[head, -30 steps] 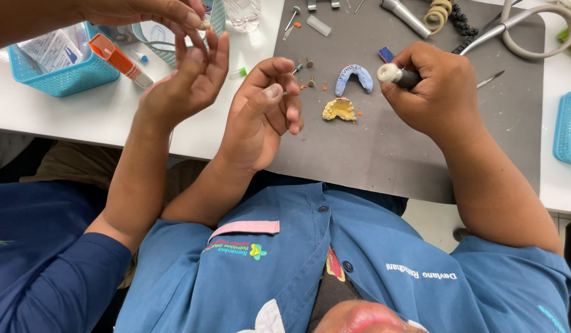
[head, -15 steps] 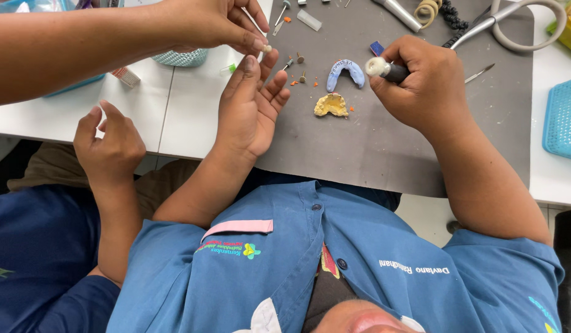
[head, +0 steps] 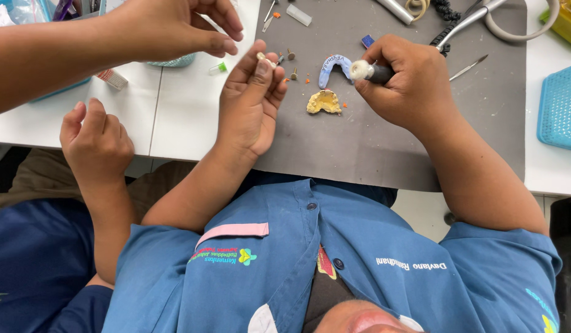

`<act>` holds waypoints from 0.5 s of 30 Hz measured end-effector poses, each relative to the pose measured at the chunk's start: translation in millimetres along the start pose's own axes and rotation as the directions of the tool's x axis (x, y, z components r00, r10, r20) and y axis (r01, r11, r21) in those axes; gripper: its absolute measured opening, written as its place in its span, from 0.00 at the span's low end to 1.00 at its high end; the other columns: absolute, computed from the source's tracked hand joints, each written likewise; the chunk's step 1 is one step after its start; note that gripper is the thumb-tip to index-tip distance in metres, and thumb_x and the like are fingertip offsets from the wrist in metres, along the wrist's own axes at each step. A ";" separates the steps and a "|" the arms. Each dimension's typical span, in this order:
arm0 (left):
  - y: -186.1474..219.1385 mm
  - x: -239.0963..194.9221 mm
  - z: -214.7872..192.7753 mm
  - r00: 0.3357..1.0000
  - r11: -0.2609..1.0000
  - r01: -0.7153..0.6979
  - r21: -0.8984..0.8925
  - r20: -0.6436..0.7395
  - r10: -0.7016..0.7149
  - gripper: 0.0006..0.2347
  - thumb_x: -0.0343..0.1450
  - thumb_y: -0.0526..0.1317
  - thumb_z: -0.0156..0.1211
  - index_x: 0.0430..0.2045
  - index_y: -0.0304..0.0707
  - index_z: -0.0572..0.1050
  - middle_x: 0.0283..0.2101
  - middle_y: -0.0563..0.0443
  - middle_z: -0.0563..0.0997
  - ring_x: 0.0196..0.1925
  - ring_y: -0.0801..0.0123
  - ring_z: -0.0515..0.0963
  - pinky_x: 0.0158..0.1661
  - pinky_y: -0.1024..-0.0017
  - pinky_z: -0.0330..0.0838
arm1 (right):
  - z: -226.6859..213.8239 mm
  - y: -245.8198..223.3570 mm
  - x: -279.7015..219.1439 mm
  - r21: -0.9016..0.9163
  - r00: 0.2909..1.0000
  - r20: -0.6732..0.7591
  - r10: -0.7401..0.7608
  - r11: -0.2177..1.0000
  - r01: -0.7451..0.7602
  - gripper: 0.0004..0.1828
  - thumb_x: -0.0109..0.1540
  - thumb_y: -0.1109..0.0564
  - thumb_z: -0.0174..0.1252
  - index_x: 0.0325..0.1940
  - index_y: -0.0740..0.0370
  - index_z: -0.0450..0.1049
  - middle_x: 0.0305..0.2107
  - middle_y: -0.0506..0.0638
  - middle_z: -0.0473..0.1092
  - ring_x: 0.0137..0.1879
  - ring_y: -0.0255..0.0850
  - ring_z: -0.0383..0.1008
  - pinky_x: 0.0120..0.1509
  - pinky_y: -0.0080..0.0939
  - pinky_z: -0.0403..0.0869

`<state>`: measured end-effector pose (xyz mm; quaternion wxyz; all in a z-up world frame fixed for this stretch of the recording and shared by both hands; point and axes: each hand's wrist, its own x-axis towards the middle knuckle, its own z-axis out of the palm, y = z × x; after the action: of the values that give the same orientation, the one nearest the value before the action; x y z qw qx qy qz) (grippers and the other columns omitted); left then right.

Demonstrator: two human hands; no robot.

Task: The person uses a rotary polishing tool with a white buffing head to smooth and polish a small yellowish dental prosthesis held in the left hand. The person rotates the prosthesis to access different surfaces, then briefly sets it down and swaps the buffing head for a smaller abrasive tip before continuing to polish the same prosthesis.

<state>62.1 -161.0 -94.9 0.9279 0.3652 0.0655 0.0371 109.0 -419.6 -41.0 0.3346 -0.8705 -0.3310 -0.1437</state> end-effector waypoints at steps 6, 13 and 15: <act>-13.7 -16.2 27.1 0.967 0.996 0.072 0.053 0.240 -0.083 0.10 0.75 0.35 0.64 0.49 0.36 0.74 0.49 0.49 0.82 0.49 0.70 0.82 0.51 0.70 0.78 | -3.7 -9.4 -7.5 0.255 0.984 -0.077 -0.158 0.951 0.173 0.13 0.68 0.60 0.72 0.49 0.65 0.74 0.25 0.46 0.69 0.27 0.30 0.68 0.31 0.28 0.64; -8.5 -24.5 46.2 0.845 0.990 0.005 0.139 0.528 -0.079 0.08 0.78 0.34 0.67 0.46 0.32 0.75 0.44 0.48 0.82 0.44 0.73 0.81 0.49 0.75 0.78 | -10.6 -12.3 -17.4 0.283 0.935 -0.176 -0.309 0.893 0.348 0.16 0.65 0.61 0.75 0.50 0.66 0.75 0.25 0.47 0.69 0.26 0.33 0.67 0.32 0.30 0.65; -2.6 -25.9 48.5 0.836 0.984 0.011 0.180 0.539 -0.108 0.08 0.77 0.33 0.67 0.47 0.32 0.75 0.45 0.47 0.83 0.45 0.74 0.81 0.50 0.76 0.79 | -11.9 -12.1 -17.0 0.295 0.914 -0.208 -0.348 0.869 0.398 0.15 0.65 0.61 0.74 0.50 0.65 0.76 0.27 0.47 0.71 0.28 0.34 0.70 0.33 0.32 0.66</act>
<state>43.8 -198.5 -59.1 0.8742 0.4359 -0.1873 -0.1034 87.9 -429.1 -34.4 0.4653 -0.7081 -0.4869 -0.2122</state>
